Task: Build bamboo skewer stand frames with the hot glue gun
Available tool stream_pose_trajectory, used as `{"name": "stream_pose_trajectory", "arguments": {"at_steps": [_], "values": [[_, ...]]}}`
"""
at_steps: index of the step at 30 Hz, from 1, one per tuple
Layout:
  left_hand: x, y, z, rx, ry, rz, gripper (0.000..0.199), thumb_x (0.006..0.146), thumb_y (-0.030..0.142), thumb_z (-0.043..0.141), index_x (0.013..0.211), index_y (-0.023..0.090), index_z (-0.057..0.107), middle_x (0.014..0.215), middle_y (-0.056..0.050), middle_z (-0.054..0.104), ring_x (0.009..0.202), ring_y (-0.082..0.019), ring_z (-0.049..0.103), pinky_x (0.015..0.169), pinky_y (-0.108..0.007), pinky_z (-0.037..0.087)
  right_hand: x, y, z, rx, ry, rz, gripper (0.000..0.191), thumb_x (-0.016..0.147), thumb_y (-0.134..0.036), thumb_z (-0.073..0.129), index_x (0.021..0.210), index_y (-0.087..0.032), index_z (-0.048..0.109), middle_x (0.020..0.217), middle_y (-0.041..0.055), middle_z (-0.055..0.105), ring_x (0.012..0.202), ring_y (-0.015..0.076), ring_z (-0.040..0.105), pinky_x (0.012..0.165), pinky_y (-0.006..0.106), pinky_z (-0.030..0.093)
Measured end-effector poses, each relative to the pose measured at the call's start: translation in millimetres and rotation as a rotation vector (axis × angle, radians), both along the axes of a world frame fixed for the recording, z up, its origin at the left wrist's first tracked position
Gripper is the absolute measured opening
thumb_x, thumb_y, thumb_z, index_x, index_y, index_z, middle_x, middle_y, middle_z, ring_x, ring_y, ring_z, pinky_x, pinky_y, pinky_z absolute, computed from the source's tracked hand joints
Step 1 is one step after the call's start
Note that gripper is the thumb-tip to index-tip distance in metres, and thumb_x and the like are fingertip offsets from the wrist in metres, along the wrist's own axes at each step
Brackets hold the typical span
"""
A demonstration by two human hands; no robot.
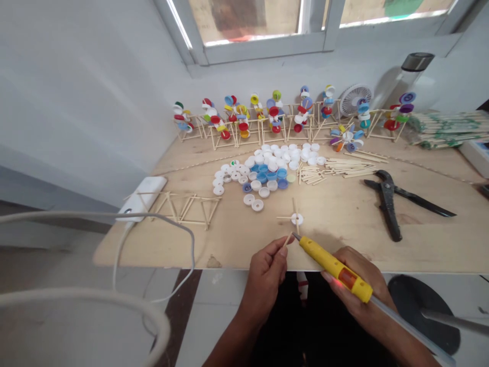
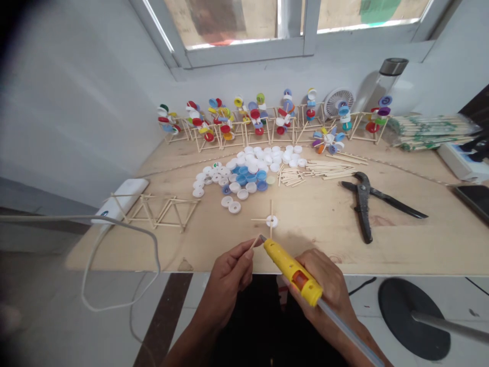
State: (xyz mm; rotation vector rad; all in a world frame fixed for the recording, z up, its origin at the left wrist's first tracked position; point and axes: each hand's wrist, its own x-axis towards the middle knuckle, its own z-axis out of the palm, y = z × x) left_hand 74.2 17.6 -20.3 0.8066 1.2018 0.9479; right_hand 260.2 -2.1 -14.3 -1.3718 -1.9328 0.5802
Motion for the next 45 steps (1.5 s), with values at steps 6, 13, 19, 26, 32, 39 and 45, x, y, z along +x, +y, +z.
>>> {"name": "stream_pose_trajectory", "arguments": {"at_steps": [6, 13, 19, 26, 32, 39, 45], "values": [[0.6, 0.0, 2.1, -0.001, 0.024, 0.0, 0.056, 0.078, 0.048, 0.058, 0.118, 0.009, 0.058, 0.047, 0.01, 0.026, 0.042, -0.005, 0.022, 0.042, -0.021, 0.014, -0.2, 0.1, 0.8, -0.012, -0.018, 0.011, 0.021, 0.088, -0.035, 0.051, 0.073, -0.02, 0.051, 0.065, -0.0006, 0.053, 0.058, 0.0133, 0.049, 0.054, 0.028, 0.037], [-0.9, 0.7, 0.2, 0.063, 0.093, -0.017, 0.052, 0.08, 0.045, 0.056, 0.116, 0.009, 0.06, 0.047, 0.01, 0.027, 0.043, -0.005, 0.023, 0.044, -0.02, 0.017, -1.2, 1.3, 0.3, -0.002, -0.032, -0.003, 0.023, 0.088, -0.036, 0.051, 0.071, -0.02, 0.05, 0.064, -0.0011, 0.052, 0.057, 0.0132, 0.049, 0.053, 0.028, 0.037], [-2.2, 1.2, -0.3, 0.044, 0.067, 0.023, 0.047, 0.078, 0.042, 0.06, 0.114, 0.013, 0.064, 0.045, 0.009, 0.029, 0.043, -0.007, 0.025, 0.044, -0.021, 0.02, -1.2, 2.4, 2.4, 0.005, -0.044, -0.018, 0.02, 0.087, -0.035, 0.051, 0.074, -0.02, 0.052, 0.066, -0.0009, 0.054, 0.058, 0.0132, 0.051, 0.053, 0.028, 0.039], [-1.7, 0.5, 1.4, 0.022, 0.027, 0.05, 0.044, 0.075, 0.04, 0.063, 0.111, 0.014, 0.066, 0.044, 0.007, 0.033, 0.044, -0.008, 0.028, 0.044, -0.022, 0.021, -0.1, 1.6, 3.5, 0.015, -0.034, 0.002, 0.021, 0.088, -0.035, 0.05, 0.073, -0.02, 0.051, 0.065, -0.0008, 0.054, 0.058, 0.0133, 0.051, 0.053, 0.028, 0.039], [-0.6, 1.8, 1.7, 0.0, -0.009, 0.013, 0.051, 0.079, 0.044, 0.06, 0.118, 0.011, 0.06, 0.047, 0.01, 0.027, 0.042, -0.005, 0.023, 0.043, -0.02, 0.016, -1.0, 7.9, 12.0, 0.02, 0.01, -0.04, 0.019, 0.086, -0.034, 0.052, 0.072, -0.021, 0.05, 0.063, -0.0018, 0.053, 0.054, 0.0125, 0.052, 0.048, 0.025, 0.04], [0.8, 4.5, 6.6, -0.121, -0.233, 0.03, 0.05, 0.075, 0.044, 0.065, 0.112, 0.011, 0.061, 0.044, 0.01, 0.032, 0.04, -0.003, 0.02, 0.042, -0.02, 0.014, 13.1, -5.0, 41.2, 0.004, 0.119, -0.093, 0.013, 0.084, -0.031, 0.053, 0.095, -0.027, 0.058, 0.083, 0.0032, 0.064, 0.07, 0.0212, 0.064, 0.053, 0.029, 0.051], [6.1, 6.1, 7.5, -0.136, -0.355, 0.005, 0.04, 0.077, 0.037, 0.064, 0.108, 0.012, 0.062, 0.045, 0.01, 0.038, 0.036, -0.002, 0.022, 0.041, -0.02, 0.018, 12.5, -8.6, 45.0, 0.14, 0.13, 0.0, 0.028, 0.083, -0.031, 0.051, 0.11, -0.035, 0.055, 0.094, 0.0026, 0.066, 0.081, 0.024, 0.066, 0.061, 0.031, 0.055]]}}
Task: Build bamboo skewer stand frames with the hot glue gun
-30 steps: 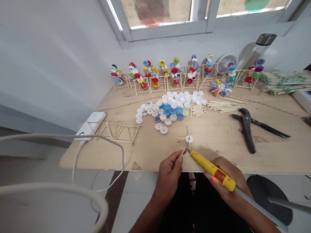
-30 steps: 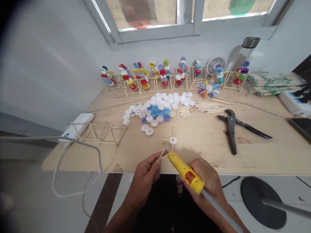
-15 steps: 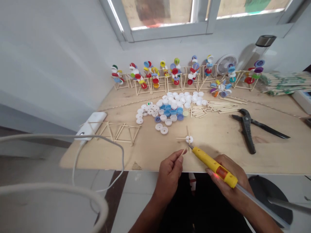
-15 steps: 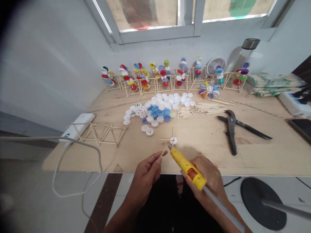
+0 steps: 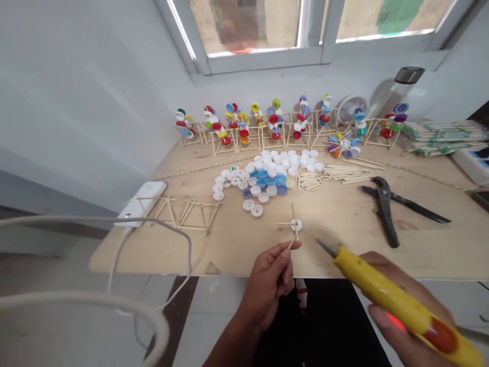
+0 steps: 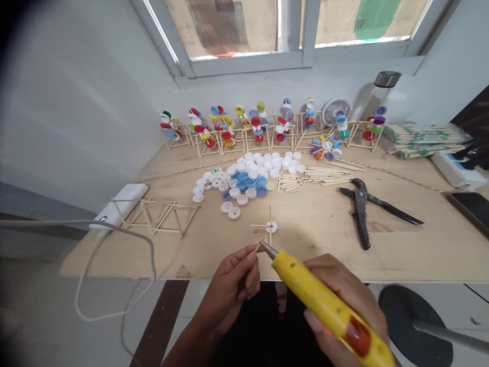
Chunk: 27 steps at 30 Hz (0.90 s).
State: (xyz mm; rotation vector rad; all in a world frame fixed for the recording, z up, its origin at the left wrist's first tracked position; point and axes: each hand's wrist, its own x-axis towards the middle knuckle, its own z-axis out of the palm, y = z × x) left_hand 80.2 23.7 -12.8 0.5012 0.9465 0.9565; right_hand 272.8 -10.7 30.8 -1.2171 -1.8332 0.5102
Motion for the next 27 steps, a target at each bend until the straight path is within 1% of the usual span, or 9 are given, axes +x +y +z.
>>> {"name": "stream_pose_trajectory", "arguments": {"at_steps": [3, 5, 8, 11, 14, 18, 21, 24, 27], "values": [[3.1, -0.5, -2.5, -0.021, -0.027, -0.022, 0.037, 0.078, 0.037, 0.063, 0.104, 0.012, 0.063, 0.045, 0.009, 0.04, 0.035, -0.002, 0.022, 0.04, -0.02, 0.018, -0.5, 0.7, -12.8, -0.059, -0.062, 0.126, 0.025, 0.081, -0.026, 0.054, 0.106, -0.029, 0.057, 0.092, 0.0039, 0.066, 0.082, 0.0231, 0.066, 0.065, 0.031, 0.054], [4.5, -1.7, -2.9, -0.024, -0.033, -0.019, 0.035, 0.078, 0.037, 0.063, 0.103, 0.011, 0.063, 0.045, 0.009, 0.04, 0.034, -0.002, 0.023, 0.04, -0.02, 0.019, 5.5, -0.1, -20.3, -0.042, -0.089, 0.082, 0.022, 0.081, -0.027, 0.053, 0.103, -0.025, 0.058, 0.093, 0.0062, 0.066, 0.082, 0.0239, 0.065, 0.065, 0.032, 0.053], [4.6, -4.2, -1.9, -0.035, -0.039, -0.016, 0.034, 0.078, 0.036, 0.063, 0.101, 0.011, 0.063, 0.044, 0.009, 0.04, 0.034, -0.002, 0.024, 0.04, -0.02, 0.022, 26.6, 0.4, -26.4, 0.08, -0.229, -0.148, 0.022, 0.082, -0.033, 0.054, 0.101, -0.023, 0.058, 0.095, 0.0089, 0.065, 0.084, 0.026, 0.065, 0.066, 0.034, 0.053], [3.4, -6.9, -1.1, -0.052, -0.051, -0.021, 0.033, 0.079, 0.036, 0.062, 0.101, 0.011, 0.063, 0.044, 0.009, 0.04, 0.034, -0.002, 0.025, 0.04, -0.019, 0.023, 56.4, 8.0, -31.1, 0.187, -0.403, -0.395, 0.023, 0.084, -0.039, 0.051, 0.099, -0.023, 0.058, 0.094, 0.0095, 0.064, 0.085, 0.0266, 0.064, 0.068, 0.036, 0.051], [2.7, -9.6, -2.5, -0.055, -0.061, -0.022, 0.031, 0.08, 0.036, 0.062, 0.099, 0.011, 0.063, 0.045, 0.009, 0.041, 0.035, -0.002, 0.025, 0.04, -0.019, 0.024, 86.5, 21.6, -39.8, 0.232, -0.482, -0.531, 0.027, 0.087, -0.043, 0.047, 0.103, -0.021, 0.055, 0.095, 0.0097, 0.063, 0.087, 0.0262, 0.063, 0.073, 0.037, 0.049], [3.6, -13.1, -6.5, -0.054, -0.065, -0.023, 0.032, 0.08, 0.039, 0.061, 0.097, 0.011, 0.063, 0.046, 0.008, 0.042, 0.035, -0.002, 0.027, 0.041, -0.019, 0.024, 122.6, 41.3, -55.3, 0.303, -0.537, -0.503, 0.026, 0.087, -0.037, 0.049, 0.106, -0.019, 0.055, 0.096, 0.0101, 0.064, 0.087, 0.0244, 0.062, 0.076, 0.035, 0.047], [5.3, -15.4, -8.6, -0.048, -0.083, -0.032, 0.032, 0.082, 0.04, 0.059, 0.097, 0.012, 0.062, 0.048, 0.008, 0.043, 0.035, -0.002, 0.029, 0.042, -0.02, 0.027, 147.7, 54.6, -63.8, 0.366, -0.68, -0.466, 0.03, 0.09, -0.037, 0.043, 0.108, -0.016, 0.055, 0.097, 0.0133, 0.064, 0.088, 0.0268, 0.061, 0.074, 0.037, 0.045], [7.3, -17.1, -9.5, -0.036, -0.124, -0.068, 0.03, 0.085, 0.038, 0.056, 0.099, 0.012, 0.061, 0.051, 0.006, 0.048, 0.035, -0.003, 0.035, 0.044, -0.021, 0.03, 168.3, 66.0, -66.4, 0.383, -0.878, -0.446, 0.035, 0.094, -0.037, 0.032, 0.106, -0.014, 0.055, 0.094, 0.0156, 0.064, 0.083, 0.0284, 0.059, 0.069, 0.038, 0.042], [9.1, -18.6, -10.1, -0.019, -0.156, -0.109, 0.029, 0.086, 0.037, 0.054, 0.102, 0.013, 0.059, 0.055, 0.004, 0.052, 0.036, -0.005, 0.041, 0.045, -0.022, 0.032, 179.7, 73.9, -65.6, 0.361, -1.036, -0.477, 0.034, 0.095, -0.033, 0.029, 0.101, -0.013, 0.056, 0.086, 0.0151, 0.064, 0.075, 0.0272, 0.058, 0.064, 0.037, 0.037]]}}
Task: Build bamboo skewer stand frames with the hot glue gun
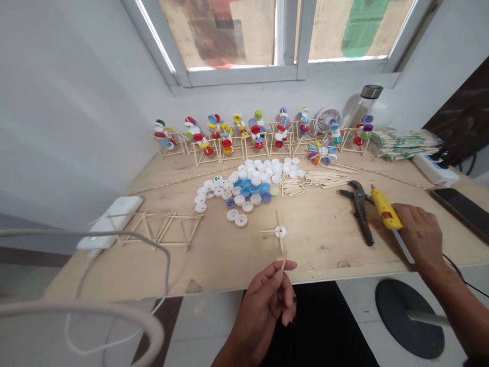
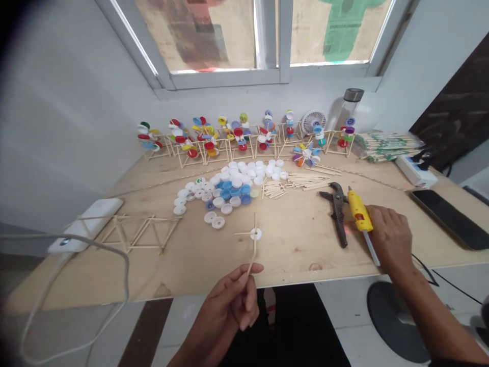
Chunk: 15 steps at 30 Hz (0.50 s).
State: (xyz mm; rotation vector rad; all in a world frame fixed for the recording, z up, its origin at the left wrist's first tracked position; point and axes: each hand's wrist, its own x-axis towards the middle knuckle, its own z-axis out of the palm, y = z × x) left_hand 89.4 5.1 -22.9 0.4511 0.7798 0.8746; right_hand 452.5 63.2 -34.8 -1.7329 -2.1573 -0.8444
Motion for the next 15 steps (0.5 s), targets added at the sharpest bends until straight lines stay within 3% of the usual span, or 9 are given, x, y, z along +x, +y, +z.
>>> {"name": "stream_pose_trajectory", "arguments": {"at_steps": [6, 11, 15], "values": [[2.0, -1.3, 2.2, 0.018, 0.01, 0.0, 0.023, 0.088, 0.033, 0.051, 0.097, 0.013, 0.059, 0.058, 0.001, 0.056, 0.04, -0.005, 0.043, 0.046, -0.021, 0.031, 3.0, 7.0, -2.0, -0.032, -0.046, -0.018, 0.033, 0.094, -0.029, 0.026, 0.103, -0.014, 0.054, 0.091, 0.0181, 0.063, 0.076, 0.0296, 0.056, 0.062, 0.039, 0.035], [2.6, 1.2, 3.8, 0.006, 0.016, 0.014, 0.023, 0.088, 0.033, 0.051, 0.091, 0.012, 0.06, 0.053, 0.001, 0.056, 0.039, -0.005, 0.042, 0.045, -0.021, 0.029, 12.1, 8.4, -4.3, -0.094, 0.035, 0.018, 0.042, 0.092, -0.045, 0.031, 0.108, -0.015, 0.056, 0.101, 0.0196, 0.062, 0.083, 0.031, 0.059, 0.061, 0.04, 0.038], [3.5, 2.9, 1.1, -0.004, -0.005, 0.02, 0.025, 0.087, 0.035, 0.053, 0.092, 0.012, 0.06, 0.053, 0.001, 0.056, 0.039, -0.006, 0.042, 0.046, -0.021, 0.029, 9.4, -0.8, 7.5, -0.139, 0.093, -0.036, 0.049, 0.089, -0.053, 0.033, 0.112, -0.017, 0.059, 0.11, 0.0188, 0.062, 0.094, 0.0362, 0.059, 0.069, 0.046, 0.042]]}}
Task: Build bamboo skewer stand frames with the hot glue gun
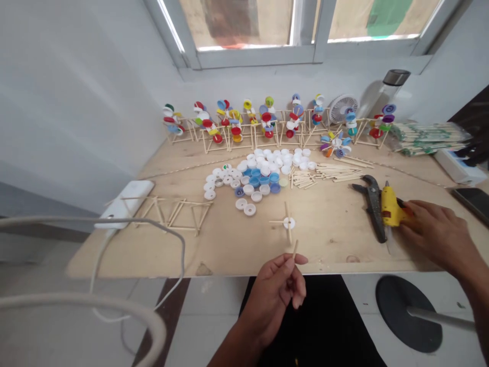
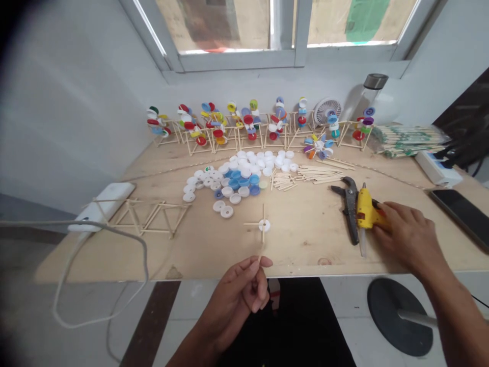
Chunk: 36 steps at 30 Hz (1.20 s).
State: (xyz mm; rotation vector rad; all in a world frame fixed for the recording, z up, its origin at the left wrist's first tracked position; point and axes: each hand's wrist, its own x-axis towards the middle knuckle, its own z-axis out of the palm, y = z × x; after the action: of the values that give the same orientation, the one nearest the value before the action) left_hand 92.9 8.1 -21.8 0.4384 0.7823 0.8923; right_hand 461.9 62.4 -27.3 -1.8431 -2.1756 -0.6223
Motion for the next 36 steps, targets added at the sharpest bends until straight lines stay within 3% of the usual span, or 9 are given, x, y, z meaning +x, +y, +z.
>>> {"name": "stream_pose_trajectory", "arguments": {"at_steps": [4, 7, 10, 14, 23, 26, 29, 32, 36], "values": [[3.3, 0.2, -2.1, 0.002, -0.023, -0.009, 0.026, 0.086, 0.036, 0.054, 0.092, 0.012, 0.061, 0.051, 0.002, 0.055, 0.039, -0.005, 0.041, 0.046, -0.021, 0.028, -48.4, -22.2, 18.3, 0.028, 0.324, 0.023, 0.039, 0.088, -0.047, 0.041, 0.108, -0.019, 0.06, 0.106, 0.0151, 0.064, 0.102, 0.0329, 0.059, 0.086, 0.047, 0.045], [6.8, -0.2, -1.9, 0.003, -0.032, -0.025, 0.026, 0.086, 0.036, 0.054, 0.093, 0.013, 0.061, 0.051, 0.003, 0.055, 0.039, -0.005, 0.041, 0.046, -0.02, 0.028, -111.5, -38.7, 24.0, -0.136, 0.692, 0.157, 0.024, 0.087, -0.037, 0.051, 0.104, -0.025, 0.062, 0.104, 0.0077, 0.067, 0.1, 0.0235, 0.061, 0.085, 0.036, 0.05], [9.6, -0.2, -0.9, 0.023, -0.017, -0.035, 0.026, 0.086, 0.037, 0.054, 0.093, 0.012, 0.061, 0.052, 0.002, 0.055, 0.04, -0.005, 0.041, 0.046, -0.02, 0.028, -170.2, -45.5, 20.7, -0.436, 1.019, 0.336, 0.019, 0.087, -0.033, 0.054, 0.099, -0.025, 0.066, 0.1, 0.0058, 0.067, 0.097, 0.0204, 0.063, 0.082, 0.031, 0.051], [12.1, 0.7, -2.2, 0.055, 0.009, -0.026, 0.026, 0.085, 0.038, 0.056, 0.086, 0.013, 0.061, 0.051, 0.003, 0.054, 0.04, -0.005, 0.04, 0.047, -0.021, 0.028, -213.3, -43.9, 9.2, -0.513, 1.349, 0.344, 0.015, 0.086, -0.032, 0.056, 0.092, -0.023, 0.068, 0.091, 0.0047, 0.068, 0.087, 0.0168, 0.063, 0.075, 0.028, 0.052], [13.5, 1.9, -4.3, 0.136, 0.186, -0.044, 0.037, 0.084, 0.049, 0.052, 0.075, 0.014, 0.059, 0.05, 0.002, 0.053, 0.041, -0.007, 0.039, 0.047, -0.021, 0.032, -232.6, -44.5, 2.1, -0.58, 1.62, 0.192, 0.016, 0.081, -0.035, 0.061, 0.085, -0.021, 0.067, 0.082, 0.0022, 0.065, 0.076, 0.0146, 0.061, 0.069, 0.026, 0.05], [5.9, 3.4, -2.5, 0.294, 0.479, -0.044, 0.036, 0.086, 0.047, 0.048, 0.08, 0.014, 0.062, 0.053, 0.002, 0.053, 0.042, -0.007, 0.041, 0.046, -0.021, 0.033, -229.1, -36.5, 9.6, -0.599, 1.621, 0.18, 0.018, 0.083, -0.037, 0.058, 0.083, -0.02, 0.065, 0.078, 0.0016, 0.065, 0.076, 0.0141, 0.06, 0.07, 0.025, 0.048], [-3.9, 8.0, -4.7, 0.546, 0.909, 0.083, 0.026, 0.088, 0.036, 0.047, 0.095, 0.016, 0.063, 0.058, 0.003, 0.053, 0.05, -0.01, 0.047, 0.051, -0.022, 0.039, -218.5, -22.5, 14.2, -0.579, 1.544, 0.191, 0.022, 0.085, -0.039, 0.056, 0.08, -0.019, 0.062, 0.077, 0.0013, 0.064, 0.072, 0.013, 0.058, 0.066, 0.023, 0.046], [-8.3, 16.6, -11.4, 0.806, 1.274, 0.184, 0.02, 0.086, 0.026, 0.049, 0.099, 0.017, 0.06, 0.07, 0.0, 0.06, 0.062, -0.013, 0.054, 0.061, -0.026, 0.044, -206.7, -7.4, 11.2, -0.608, 1.352, 0.207, 0.026, 0.086, -0.041, 0.052, 0.079, -0.018, 0.062, 0.073, 0.0014, 0.063, 0.067, 0.0132, 0.057, 0.061, 0.023, 0.045], [-2.8, 28.9, -19.9, 1.03, 1.549, 0.211, 0.02, 0.078, 0.021, 0.06, 0.097, 0.017, 0.057, 0.081, -0.005, 0.064, 0.075, -0.019, 0.059, 0.07, -0.033, 0.046, -198.2, 8.1, -0.2, -0.539, 1.074, 0.245, 0.025, 0.088, -0.038, 0.049, 0.09, -0.019, 0.065, 0.082, 0.0042, 0.067, 0.075, 0.017, 0.061, 0.066, 0.027, 0.047]]}}
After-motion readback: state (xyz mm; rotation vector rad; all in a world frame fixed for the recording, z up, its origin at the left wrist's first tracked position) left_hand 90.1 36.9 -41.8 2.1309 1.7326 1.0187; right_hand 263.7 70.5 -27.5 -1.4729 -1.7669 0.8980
